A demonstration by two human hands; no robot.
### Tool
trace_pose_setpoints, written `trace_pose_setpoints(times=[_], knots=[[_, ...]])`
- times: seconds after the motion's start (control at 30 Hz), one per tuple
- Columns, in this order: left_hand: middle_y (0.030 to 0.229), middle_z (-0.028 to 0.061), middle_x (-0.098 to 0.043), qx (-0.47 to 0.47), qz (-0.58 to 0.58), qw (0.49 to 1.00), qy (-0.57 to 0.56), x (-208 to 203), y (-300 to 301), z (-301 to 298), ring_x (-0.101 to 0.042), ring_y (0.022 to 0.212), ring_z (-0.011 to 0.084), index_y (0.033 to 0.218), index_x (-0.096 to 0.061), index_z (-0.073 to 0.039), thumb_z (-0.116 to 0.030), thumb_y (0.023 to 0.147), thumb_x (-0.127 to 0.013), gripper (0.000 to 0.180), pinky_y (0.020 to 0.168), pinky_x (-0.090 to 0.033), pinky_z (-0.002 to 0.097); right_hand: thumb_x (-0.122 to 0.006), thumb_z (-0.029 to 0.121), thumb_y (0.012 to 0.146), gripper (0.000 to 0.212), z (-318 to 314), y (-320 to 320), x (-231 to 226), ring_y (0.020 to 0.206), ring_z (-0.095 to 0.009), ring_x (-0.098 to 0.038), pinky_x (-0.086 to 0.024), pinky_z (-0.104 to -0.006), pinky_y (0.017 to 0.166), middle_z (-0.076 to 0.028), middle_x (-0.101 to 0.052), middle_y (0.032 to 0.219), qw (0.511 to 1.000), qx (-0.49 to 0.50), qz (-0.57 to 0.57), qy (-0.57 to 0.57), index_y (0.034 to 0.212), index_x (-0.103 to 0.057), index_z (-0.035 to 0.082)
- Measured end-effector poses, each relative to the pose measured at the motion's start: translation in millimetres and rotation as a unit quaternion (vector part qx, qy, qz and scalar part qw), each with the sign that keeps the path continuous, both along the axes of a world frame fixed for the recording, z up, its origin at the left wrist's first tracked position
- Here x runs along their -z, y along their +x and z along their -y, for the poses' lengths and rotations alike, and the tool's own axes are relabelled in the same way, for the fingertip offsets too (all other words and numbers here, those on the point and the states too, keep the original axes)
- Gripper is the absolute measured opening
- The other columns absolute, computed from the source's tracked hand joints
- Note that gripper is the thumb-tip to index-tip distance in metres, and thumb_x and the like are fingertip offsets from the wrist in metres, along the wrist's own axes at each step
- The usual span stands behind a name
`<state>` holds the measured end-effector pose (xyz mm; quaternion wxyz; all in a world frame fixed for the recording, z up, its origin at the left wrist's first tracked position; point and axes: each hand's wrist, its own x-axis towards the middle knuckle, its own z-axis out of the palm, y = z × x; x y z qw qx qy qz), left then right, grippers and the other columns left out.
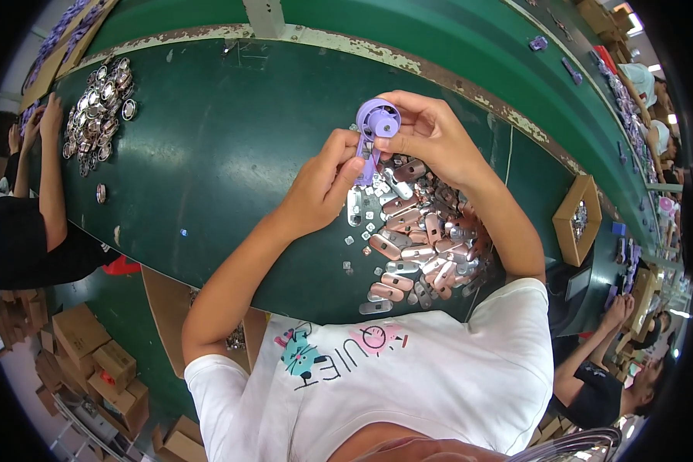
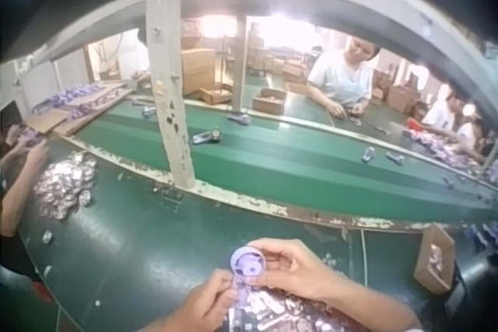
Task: The person assembles small internal components and metal contacts into purple plastic housings by hand at a factory workstation.
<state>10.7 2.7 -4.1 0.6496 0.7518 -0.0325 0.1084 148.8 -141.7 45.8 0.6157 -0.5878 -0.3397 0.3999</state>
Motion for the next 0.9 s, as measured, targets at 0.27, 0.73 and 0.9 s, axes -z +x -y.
trace_pose_setpoints(times=[0.27,0.73,0.9], knots=[[0.079,0.0079,-0.060,0.011,-0.062,0.998,-0.025,-0.3,5.3,-6.9,-0.058,0.071,0.0139,0.116,-0.042,0.000,-0.017,0.097,-0.049,0.026,0.064,-0.045,0.0277,-0.070,0.005,0.079,0.041,-5.5,17.0,12.0,0.083,-0.011,-0.063,-0.051,-0.0257,0.073,-0.007,-0.065,0.097,1.000,-0.011,0.023,-0.016,0.117,-0.054,0.001],[0.068,0.0010,-0.055,-0.141,-0.062,0.950,-0.271,-11.3,13.8,-38.0,-0.039,0.048,0.0028,0.108,-0.057,-0.002,-0.008,0.093,-0.051,0.017,0.041,-0.029,0.0184,-0.058,0.034,0.088,0.046,-12.9,199.8,73.5,0.110,-0.035,-0.051,-0.037,-0.0452,0.094,-0.017,-0.061,0.111,0.677,0.358,0.642,-0.037,0.121,-0.055,0.002],[0.060,-0.0035,-0.038,-0.074,-0.024,0.847,-0.527,-2.4,13.3,-48.0,-0.029,0.046,0.0031,0.107,-0.054,-0.003,-0.005,0.094,-0.045,0.016,0.040,-0.022,0.0193,-0.070,0.016,0.079,0.026,-28.5,-9.0,18.5,0.082,-0.026,-0.059,-0.047,-0.0355,0.077,-0.008,-0.062,0.082,0.828,0.006,0.561,0.008,0.101,-0.064,0.004]])
